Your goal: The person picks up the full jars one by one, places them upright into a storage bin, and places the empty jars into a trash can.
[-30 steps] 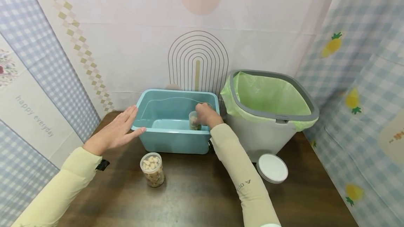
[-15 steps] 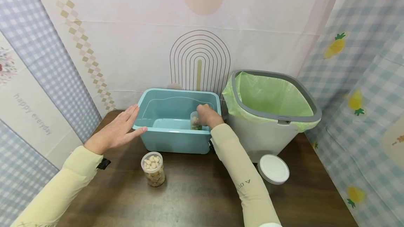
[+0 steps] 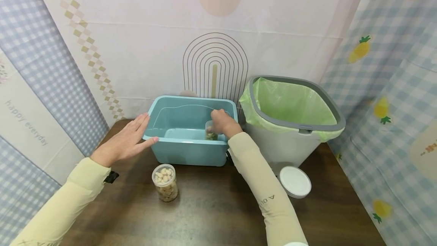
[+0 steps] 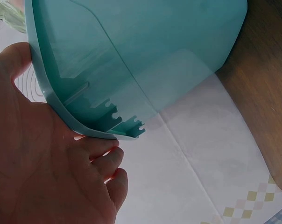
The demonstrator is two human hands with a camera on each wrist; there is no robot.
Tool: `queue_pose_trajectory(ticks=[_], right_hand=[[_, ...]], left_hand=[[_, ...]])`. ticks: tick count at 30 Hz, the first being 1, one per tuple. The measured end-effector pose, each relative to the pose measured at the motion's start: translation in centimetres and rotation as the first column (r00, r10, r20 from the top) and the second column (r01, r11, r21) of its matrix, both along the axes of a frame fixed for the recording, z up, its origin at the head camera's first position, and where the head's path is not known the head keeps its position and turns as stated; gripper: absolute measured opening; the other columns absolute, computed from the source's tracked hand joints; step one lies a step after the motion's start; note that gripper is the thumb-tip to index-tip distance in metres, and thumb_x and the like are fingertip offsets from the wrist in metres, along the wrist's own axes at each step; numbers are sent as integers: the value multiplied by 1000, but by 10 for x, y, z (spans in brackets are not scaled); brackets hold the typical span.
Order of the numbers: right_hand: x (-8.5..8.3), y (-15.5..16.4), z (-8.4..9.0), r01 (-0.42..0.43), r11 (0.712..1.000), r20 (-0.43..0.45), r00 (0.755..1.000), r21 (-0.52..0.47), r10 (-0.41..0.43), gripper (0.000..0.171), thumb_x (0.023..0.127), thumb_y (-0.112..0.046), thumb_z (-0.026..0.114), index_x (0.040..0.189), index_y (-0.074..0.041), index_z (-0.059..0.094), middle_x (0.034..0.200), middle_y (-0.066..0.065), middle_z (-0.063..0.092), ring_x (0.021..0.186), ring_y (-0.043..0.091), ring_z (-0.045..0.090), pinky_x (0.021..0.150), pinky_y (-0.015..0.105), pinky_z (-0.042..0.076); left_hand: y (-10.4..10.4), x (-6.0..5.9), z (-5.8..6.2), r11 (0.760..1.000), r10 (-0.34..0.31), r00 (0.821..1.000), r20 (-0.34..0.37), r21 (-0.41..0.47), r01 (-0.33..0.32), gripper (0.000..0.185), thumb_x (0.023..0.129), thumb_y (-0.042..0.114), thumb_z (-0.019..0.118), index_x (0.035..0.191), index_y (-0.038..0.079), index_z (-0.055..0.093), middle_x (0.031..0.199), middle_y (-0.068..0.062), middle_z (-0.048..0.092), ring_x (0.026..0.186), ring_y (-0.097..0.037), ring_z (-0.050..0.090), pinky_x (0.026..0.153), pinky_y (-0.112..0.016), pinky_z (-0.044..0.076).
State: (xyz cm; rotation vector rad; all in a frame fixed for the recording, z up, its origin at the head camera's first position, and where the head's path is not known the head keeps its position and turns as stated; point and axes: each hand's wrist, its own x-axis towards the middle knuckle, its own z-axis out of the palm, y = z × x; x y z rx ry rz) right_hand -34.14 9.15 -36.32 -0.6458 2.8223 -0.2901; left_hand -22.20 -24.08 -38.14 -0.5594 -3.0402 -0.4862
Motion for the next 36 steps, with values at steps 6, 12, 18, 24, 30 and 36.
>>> queue_pose_trajectory(ticks=[6,12,18,24,30,36], right_hand=[[6,3,18,-4,999,-1,1000,-44,4,78,100,-33,74,159,6,40,161,25,47,153,42,41,122,52,44],[14,6,33,-58,995,-37,998,-86,55,75,100,-29,75,157,7,43,159,25,51,150,41,47,121,51,46],[25,5,45,-141,986,-54,989,-85,137,75,100,-29,75,157,8,43,158,25,51,146,39,52,119,49,48],[39,2,53,-200,977,-69,978,-79,194,75,98,-30,77,155,7,46,155,24,56,143,37,56,117,48,50],[57,0,60,-271,957,-82,961,-101,263,73,96,-29,79,153,5,50,153,22,59,140,32,59,117,46,50],[74,-6,64,-373,921,-132,924,-112,359,67,93,-27,82,147,4,57,145,20,65,133,30,66,112,44,54]], left_hand=[[1,0,1,1000,-1,1000,1,-4,1,96,109,61,43,166,-9,10,176,-27,6,165,-45,7,133,-63,12],[0,-1,1,1000,-6,1000,3,5,6,97,109,62,42,166,-8,9,177,-27,5,165,-45,6,133,-64,11],[0,-1,1,1000,-8,1000,3,-3,8,96,109,61,43,166,-9,9,176,-27,6,165,-45,7,133,-63,12],[0,-2,0,1000,-13,1000,3,-2,13,97,109,62,42,166,-9,8,176,-28,5,165,-45,7,133,-63,11],[-1,-2,0,1000,-13,1000,-10,-7,13,97,109,60,43,166,-10,9,176,-29,6,165,-46,8,133,-62,12],[-2,-2,1,1000,-10,1000,-3,-11,10,97,109,61,43,166,-10,8,176,-29,6,165,-46,7,133,-62,11]])
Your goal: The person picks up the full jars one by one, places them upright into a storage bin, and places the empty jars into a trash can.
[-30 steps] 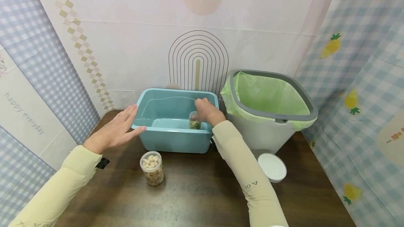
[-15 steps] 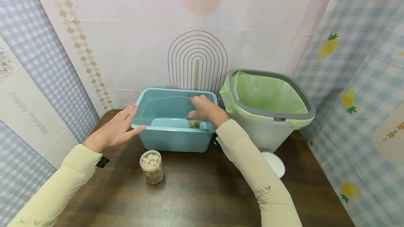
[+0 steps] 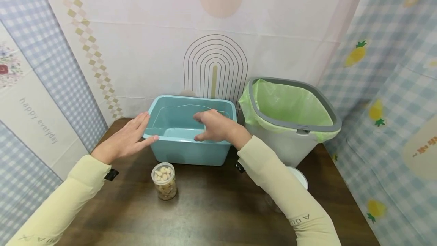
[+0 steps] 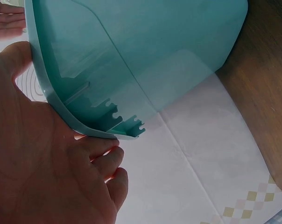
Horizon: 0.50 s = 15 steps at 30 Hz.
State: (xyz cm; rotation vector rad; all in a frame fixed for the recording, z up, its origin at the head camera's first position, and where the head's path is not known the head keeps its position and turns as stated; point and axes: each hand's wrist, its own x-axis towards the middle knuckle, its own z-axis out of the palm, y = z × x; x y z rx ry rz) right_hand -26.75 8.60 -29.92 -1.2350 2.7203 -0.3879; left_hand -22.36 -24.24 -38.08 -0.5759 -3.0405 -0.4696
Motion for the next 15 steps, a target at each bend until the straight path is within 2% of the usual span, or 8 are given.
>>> queue_pose_trajectory(ticks=[10,15], right_hand=[[26,-8,-2,-99,994,41,994,-42,100,67,91,-28,85,146,0,60,144,14,67,131,26,67,110,39,57],[35,-15,-10,-154,988,13,988,-22,154,69,88,-30,88,144,0,62,141,13,70,127,24,70,110,41,56]], left_hand=[[1,1,0,1000,0,1000,-8,3,0,96,109,60,43,165,-11,10,176,-29,6,164,-47,8,133,-62,12],[1,1,1,1000,5,1000,3,8,-5,97,109,61,42,166,-10,8,176,-29,5,165,-46,6,133,-62,11]])
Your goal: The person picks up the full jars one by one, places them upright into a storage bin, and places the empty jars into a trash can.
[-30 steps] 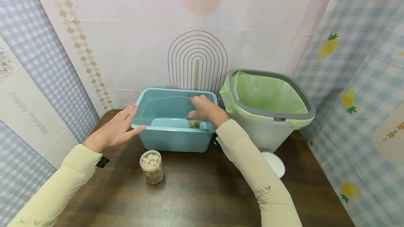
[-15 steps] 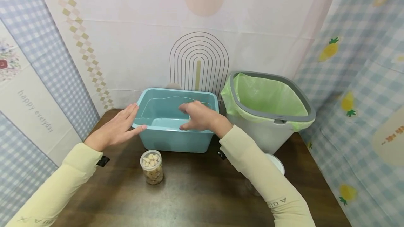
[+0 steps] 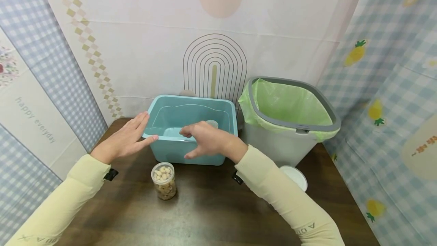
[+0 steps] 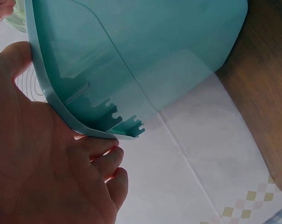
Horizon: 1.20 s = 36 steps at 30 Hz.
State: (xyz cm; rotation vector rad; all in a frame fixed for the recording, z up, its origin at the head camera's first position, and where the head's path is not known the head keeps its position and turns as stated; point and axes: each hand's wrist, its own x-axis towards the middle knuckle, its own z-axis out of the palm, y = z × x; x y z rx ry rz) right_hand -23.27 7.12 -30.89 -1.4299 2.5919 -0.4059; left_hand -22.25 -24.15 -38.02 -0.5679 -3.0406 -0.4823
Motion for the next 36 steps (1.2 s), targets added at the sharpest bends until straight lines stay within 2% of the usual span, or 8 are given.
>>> queue_pose_trajectory(ticks=[4,10,17,24,31,36], right_hand=[[4,-6,-9,-39,999,-11,999,4,40,69,87,-33,88,143,1,63,139,13,71,126,23,70,110,43,55],[9,-16,-21,-83,996,9,996,13,83,69,89,-33,87,142,3,63,142,15,69,126,23,70,108,39,57],[15,-24,-34,-104,994,46,994,29,103,68,90,-33,86,144,-1,61,142,13,69,126,23,70,107,36,58],[17,-32,-55,-106,994,64,993,35,103,71,91,-35,85,146,1,60,146,13,67,129,21,69,108,32,57],[16,-38,-76,-112,993,71,991,-25,114,72,88,-35,88,143,4,62,141,13,69,124,22,71,105,28,58],[17,-41,-90,-84,994,77,993,-73,90,70,87,-38,88,141,-1,64,133,6,73,118,13,71,101,21,58]], left_hand=[[0,-1,0,1000,2,1000,2,-2,-2,97,109,61,42,166,-10,8,176,-29,4,165,-46,6,133,-62,11],[0,-1,-1,1000,4,1000,1,-6,-4,97,109,61,42,166,-10,8,176,-29,6,165,-46,7,133,-62,12],[0,-2,-1,1000,4,1000,10,2,-4,97,109,61,42,166,-9,7,176,-28,5,165,-45,6,133,-62,11],[0,-4,-1,1000,6,1000,10,-6,-6,98,109,63,41,166,-9,6,176,-28,4,165,-45,6,134,-62,11],[0,-4,-1,1000,8,1000,8,-11,-8,98,109,63,41,167,-8,6,176,-27,4,165,-44,6,134,-62,11],[0,-3,-1,1000,8,1000,15,-8,-8,98,109,62,42,166,-8,6,176,-28,4,165,-44,6,133,-62,11]])
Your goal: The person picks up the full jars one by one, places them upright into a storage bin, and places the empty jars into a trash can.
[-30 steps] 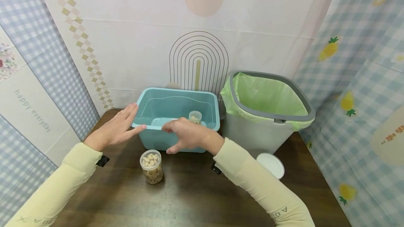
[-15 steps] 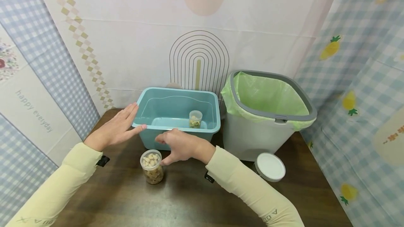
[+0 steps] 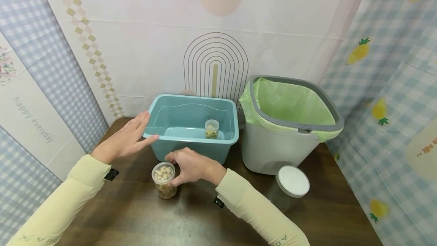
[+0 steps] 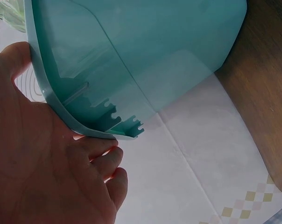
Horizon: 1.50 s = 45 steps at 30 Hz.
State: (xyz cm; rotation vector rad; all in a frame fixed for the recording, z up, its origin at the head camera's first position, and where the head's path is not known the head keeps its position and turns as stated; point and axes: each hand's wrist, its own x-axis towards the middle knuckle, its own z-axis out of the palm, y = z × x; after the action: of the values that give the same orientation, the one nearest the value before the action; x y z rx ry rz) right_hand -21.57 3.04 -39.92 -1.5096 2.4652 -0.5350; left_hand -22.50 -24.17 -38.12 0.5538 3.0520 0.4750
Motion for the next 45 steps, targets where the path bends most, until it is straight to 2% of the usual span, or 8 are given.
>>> queue_pose_trajectory(ticks=[8,18,34,45], right_hand=[[-2,-6,-22,18,991,19,1000,-129,-15,67,81,-37,92,134,-5,67,117,0,76,100,5,69,88,15,57],[-2,-10,-34,41,983,19,999,-177,-38,59,77,-35,93,124,-9,69,107,-3,73,90,-1,63,80,7,52],[-1,-9,-22,-21,993,-62,998,-114,14,54,75,-39,92,114,-10,71,99,-4,72,84,0,63,75,6,49],[4,1,7,-79,994,-35,996,-80,76,55,76,-37,93,118,-10,70,103,-4,72,87,-2,63,79,7,51]], left_hand=[[0,0,-1,1000,-4,1000,3,5,4,98,109,63,41,167,-8,5,177,-26,2,165,-44,5,133,-62,10],[0,2,0,1000,-2,1000,4,13,2,97,109,62,42,167,-8,6,177,-26,2,165,-44,5,133,-62,10],[0,1,0,1000,-6,1000,-11,1,6,97,109,61,42,166,-9,7,176,-27,3,165,-45,6,133,-63,10],[0,1,0,1000,-4,1000,-28,-3,4,96,109,61,42,166,-9,8,176,-28,6,165,-45,8,133,-63,10]])
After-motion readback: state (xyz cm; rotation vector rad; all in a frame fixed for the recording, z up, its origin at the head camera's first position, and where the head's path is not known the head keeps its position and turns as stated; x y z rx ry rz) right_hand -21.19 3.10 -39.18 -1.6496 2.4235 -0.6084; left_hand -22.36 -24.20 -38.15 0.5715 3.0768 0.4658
